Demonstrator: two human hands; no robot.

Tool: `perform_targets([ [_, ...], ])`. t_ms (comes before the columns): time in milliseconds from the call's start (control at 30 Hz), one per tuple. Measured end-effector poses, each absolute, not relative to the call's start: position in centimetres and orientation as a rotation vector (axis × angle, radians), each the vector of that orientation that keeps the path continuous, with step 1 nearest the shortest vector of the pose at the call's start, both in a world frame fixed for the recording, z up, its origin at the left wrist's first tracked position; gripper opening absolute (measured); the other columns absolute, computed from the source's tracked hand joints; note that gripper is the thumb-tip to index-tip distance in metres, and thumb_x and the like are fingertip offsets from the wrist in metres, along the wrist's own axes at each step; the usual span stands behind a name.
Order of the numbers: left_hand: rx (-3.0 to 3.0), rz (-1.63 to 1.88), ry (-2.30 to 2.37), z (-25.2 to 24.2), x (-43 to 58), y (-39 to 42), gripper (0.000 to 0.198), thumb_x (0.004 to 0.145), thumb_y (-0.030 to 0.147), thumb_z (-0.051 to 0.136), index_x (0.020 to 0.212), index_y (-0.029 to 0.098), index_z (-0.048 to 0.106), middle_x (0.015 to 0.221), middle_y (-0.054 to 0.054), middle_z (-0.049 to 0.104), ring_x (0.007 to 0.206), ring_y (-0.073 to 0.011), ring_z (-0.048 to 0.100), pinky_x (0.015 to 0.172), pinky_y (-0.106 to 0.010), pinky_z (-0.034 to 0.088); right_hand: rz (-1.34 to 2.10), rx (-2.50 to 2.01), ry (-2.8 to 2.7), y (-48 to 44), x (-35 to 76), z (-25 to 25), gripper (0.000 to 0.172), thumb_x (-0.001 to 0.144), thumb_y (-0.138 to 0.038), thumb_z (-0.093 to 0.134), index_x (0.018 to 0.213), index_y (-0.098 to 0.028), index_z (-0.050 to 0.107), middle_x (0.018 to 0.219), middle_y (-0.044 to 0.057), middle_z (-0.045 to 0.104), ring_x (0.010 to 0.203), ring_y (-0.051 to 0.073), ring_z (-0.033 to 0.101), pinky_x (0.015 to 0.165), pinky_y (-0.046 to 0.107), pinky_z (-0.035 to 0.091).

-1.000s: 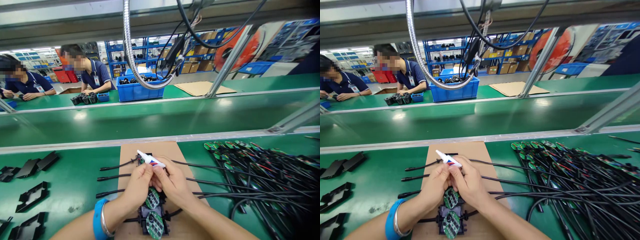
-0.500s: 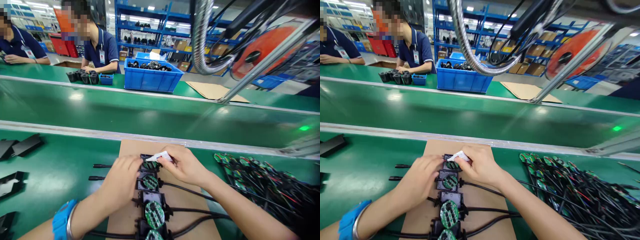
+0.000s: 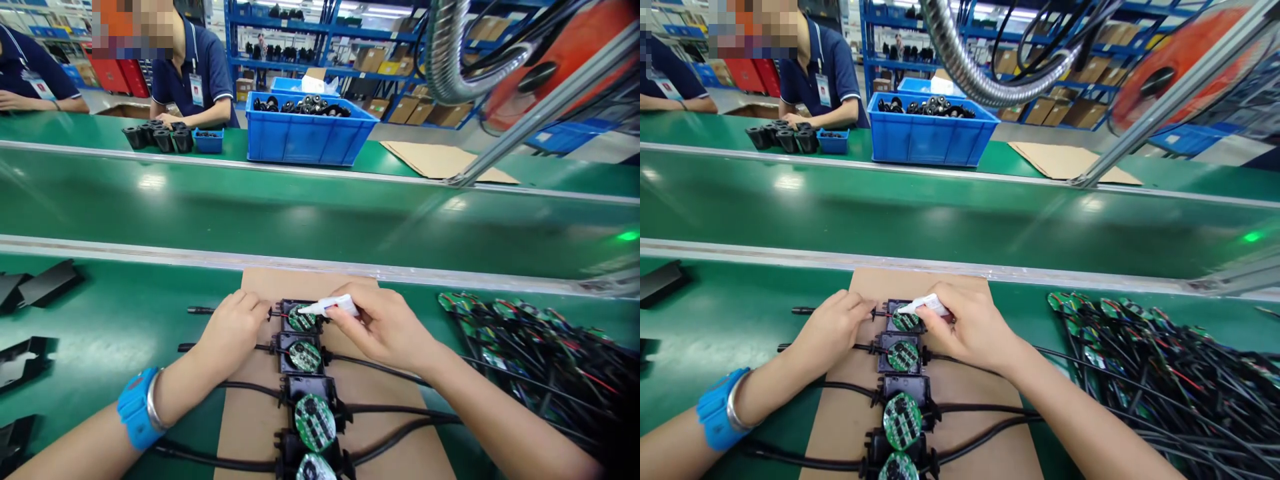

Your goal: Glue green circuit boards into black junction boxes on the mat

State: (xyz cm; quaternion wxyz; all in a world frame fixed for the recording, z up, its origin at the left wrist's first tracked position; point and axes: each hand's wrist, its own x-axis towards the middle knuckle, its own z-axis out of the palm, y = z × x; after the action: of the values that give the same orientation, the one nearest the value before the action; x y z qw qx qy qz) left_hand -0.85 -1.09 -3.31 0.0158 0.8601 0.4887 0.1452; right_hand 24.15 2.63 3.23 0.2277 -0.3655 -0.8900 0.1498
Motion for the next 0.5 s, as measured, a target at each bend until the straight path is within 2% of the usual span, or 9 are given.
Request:
perform_targets([
  [233, 2.625, 0.392, 1.607, -3.3, -0.9, -0.5, 0.037, 0.082, -0.002, 0.041, 0.106, 0.014, 0.064, 0.088, -0.007, 0.06, 0.08, -0.02, 0.053, 0.074, -0.034, 0.051, 0.374, -0.909, -2.596, 3.3, 22.9, 2.6, 0.021, 0.093, -0.031, 0.045, 0.082, -0.017, 0.056, 0.064, 0.003, 0.057, 0.056, 0.013, 0.049, 0.053, 0.026, 0.033],
  [500, 2.605, 0.456, 1.577, -3.4, -0.9, -0.5, 0.034, 0.082, -0.002, 0.045, 0.106, 0.014, 0.063, 0.088, -0.006, 0.06, 0.082, -0.0209, 0.054, 0.077, -0.034, 0.051, 0.106, -0.828, -2.696, 3.1, 22.1, 2.2, 0.023, 0.093, -0.03, 0.043, 0.079, -0.017, 0.055, 0.063, 0.005, 0.059, 0.057, 0.015, 0.053, 0.055, 0.028, 0.035],
])
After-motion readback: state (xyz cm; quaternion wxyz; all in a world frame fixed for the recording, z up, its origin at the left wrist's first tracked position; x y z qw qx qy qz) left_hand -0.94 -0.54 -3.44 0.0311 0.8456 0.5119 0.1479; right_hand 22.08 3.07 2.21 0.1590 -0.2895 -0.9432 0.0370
